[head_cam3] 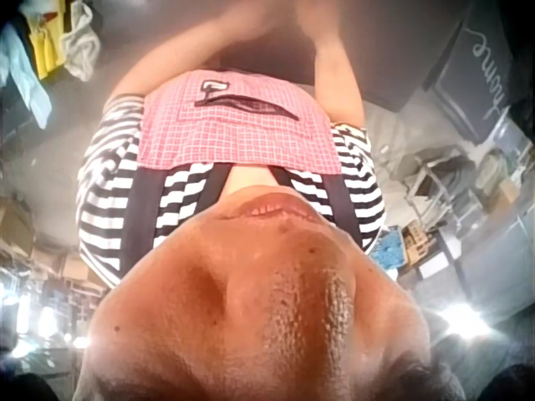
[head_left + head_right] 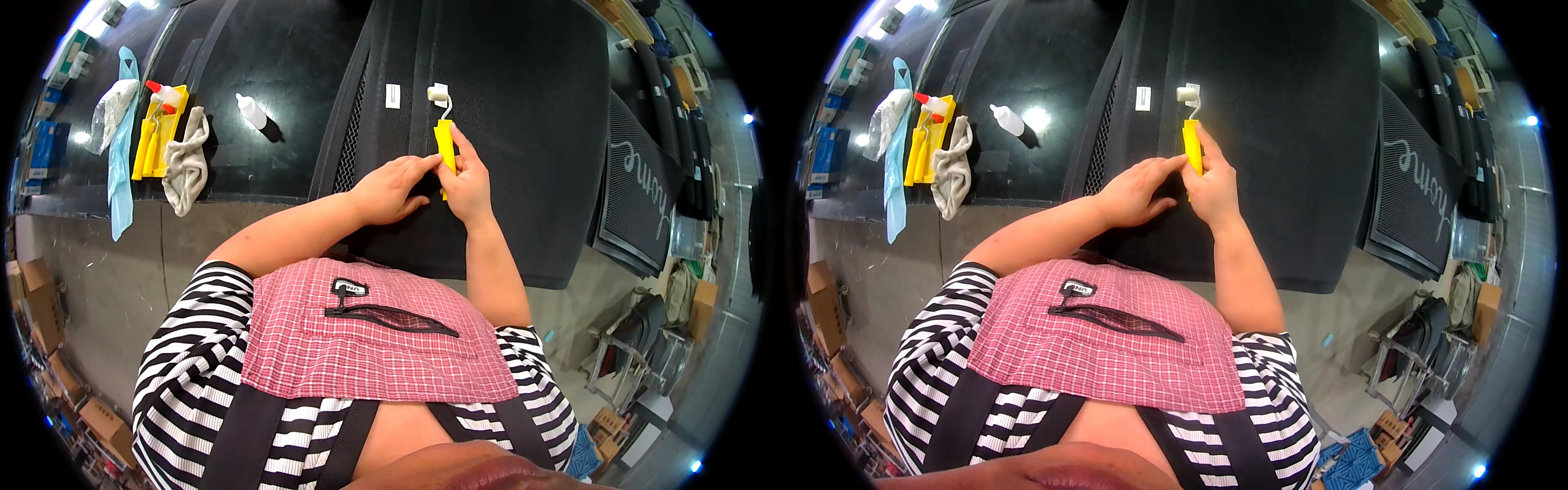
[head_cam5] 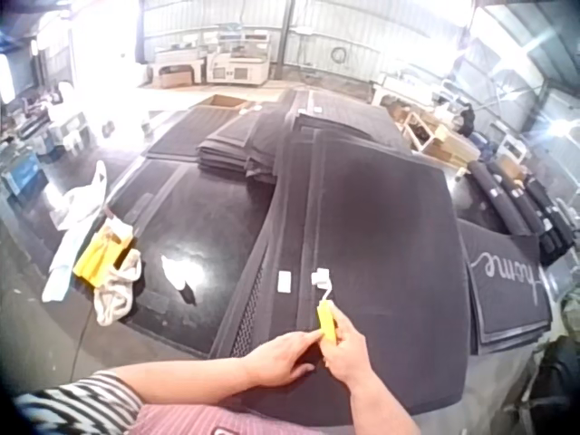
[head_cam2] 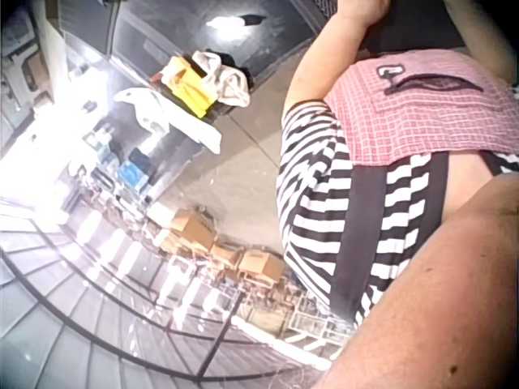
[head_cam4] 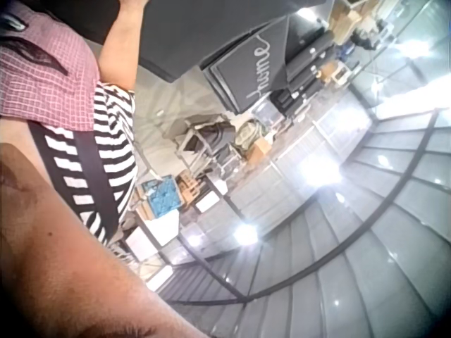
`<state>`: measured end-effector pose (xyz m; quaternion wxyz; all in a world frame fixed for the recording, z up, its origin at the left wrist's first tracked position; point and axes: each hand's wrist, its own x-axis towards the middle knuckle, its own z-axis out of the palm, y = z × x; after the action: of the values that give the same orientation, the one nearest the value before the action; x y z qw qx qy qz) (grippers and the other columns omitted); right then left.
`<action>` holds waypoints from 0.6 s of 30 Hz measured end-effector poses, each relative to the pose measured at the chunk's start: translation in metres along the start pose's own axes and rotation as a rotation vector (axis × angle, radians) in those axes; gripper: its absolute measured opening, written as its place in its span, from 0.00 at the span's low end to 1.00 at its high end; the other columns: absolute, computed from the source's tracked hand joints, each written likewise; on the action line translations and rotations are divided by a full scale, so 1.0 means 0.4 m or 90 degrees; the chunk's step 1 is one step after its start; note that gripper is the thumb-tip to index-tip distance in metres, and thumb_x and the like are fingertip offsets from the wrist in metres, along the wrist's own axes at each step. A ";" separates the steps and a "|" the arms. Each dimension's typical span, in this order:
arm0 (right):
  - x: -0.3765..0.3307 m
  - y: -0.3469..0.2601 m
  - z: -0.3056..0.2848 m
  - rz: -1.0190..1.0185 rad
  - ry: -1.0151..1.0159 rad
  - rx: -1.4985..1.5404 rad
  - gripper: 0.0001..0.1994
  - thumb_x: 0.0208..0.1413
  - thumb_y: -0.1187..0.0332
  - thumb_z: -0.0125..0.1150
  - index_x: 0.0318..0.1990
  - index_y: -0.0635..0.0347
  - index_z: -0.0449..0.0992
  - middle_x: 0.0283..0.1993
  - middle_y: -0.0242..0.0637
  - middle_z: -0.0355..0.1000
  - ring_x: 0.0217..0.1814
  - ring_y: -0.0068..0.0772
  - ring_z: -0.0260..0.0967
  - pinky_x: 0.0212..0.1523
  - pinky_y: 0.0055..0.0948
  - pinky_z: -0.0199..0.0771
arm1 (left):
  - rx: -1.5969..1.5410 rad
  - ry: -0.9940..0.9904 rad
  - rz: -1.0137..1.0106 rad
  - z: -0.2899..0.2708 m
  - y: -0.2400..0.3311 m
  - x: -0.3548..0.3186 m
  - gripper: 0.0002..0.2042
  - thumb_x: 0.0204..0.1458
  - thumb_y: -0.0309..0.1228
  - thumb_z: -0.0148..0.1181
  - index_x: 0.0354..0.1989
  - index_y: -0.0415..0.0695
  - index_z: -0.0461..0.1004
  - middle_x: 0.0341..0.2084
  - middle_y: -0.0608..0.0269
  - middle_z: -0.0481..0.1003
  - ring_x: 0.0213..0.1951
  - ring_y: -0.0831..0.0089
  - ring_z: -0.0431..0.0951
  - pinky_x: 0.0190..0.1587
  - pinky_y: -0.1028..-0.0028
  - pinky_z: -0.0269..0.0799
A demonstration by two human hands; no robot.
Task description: The person applies glue from a white bottle onto the edges of black floor mats and uses a yellow roller to spread it. They handle multiple mats, flipping them over and moving them between a table and the floor. The person also uses scissors to cut the tip of the glue bottle and briefly walks through the warehouse area.
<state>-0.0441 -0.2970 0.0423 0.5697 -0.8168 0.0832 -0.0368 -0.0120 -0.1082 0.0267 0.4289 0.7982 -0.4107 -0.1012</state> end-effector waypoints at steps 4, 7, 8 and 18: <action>0.026 0.005 0.008 -0.018 0.026 0.004 0.27 0.58 0.73 0.59 0.67 0.63 0.68 0.62 0.51 0.73 0.59 0.37 0.75 0.59 0.29 0.71 | 0.013 0.027 0.048 -0.002 -0.010 -0.003 0.39 0.49 0.31 0.69 0.70 0.40 0.56 0.57 0.46 0.71 0.59 0.49 0.70 0.64 0.59 0.66; 0.041 0.005 -0.007 -0.008 0.017 -0.020 0.27 0.57 0.72 0.59 0.65 0.65 0.70 0.63 0.52 0.73 0.62 0.41 0.74 0.61 0.29 0.70 | 0.047 0.040 0.073 0.000 -0.006 0.000 0.37 0.49 0.32 0.69 0.67 0.38 0.58 0.52 0.48 0.72 0.56 0.52 0.73 0.62 0.61 0.66; 0.048 0.011 -0.009 -0.010 0.012 -0.029 0.27 0.56 0.72 0.59 0.65 0.65 0.70 0.63 0.53 0.72 0.62 0.42 0.74 0.62 0.30 0.70 | 0.046 0.043 0.076 0.000 -0.007 -0.001 0.36 0.49 0.32 0.69 0.66 0.38 0.59 0.53 0.48 0.72 0.56 0.52 0.73 0.63 0.61 0.67; 0.108 -0.037 -0.024 0.056 -0.019 -0.139 0.27 0.56 0.70 0.59 0.65 0.65 0.70 0.63 0.56 0.72 0.64 0.48 0.72 0.63 0.33 0.69 | 0.039 0.058 0.112 0.012 -0.036 -0.003 0.29 0.48 0.31 0.70 0.59 0.38 0.67 0.55 0.50 0.72 0.60 0.52 0.71 0.64 0.61 0.66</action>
<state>-0.0015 -0.3087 0.0579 0.4794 -0.8701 0.1142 0.0098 -0.0070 -0.1058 0.0123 0.4298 0.7755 -0.4623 -0.0136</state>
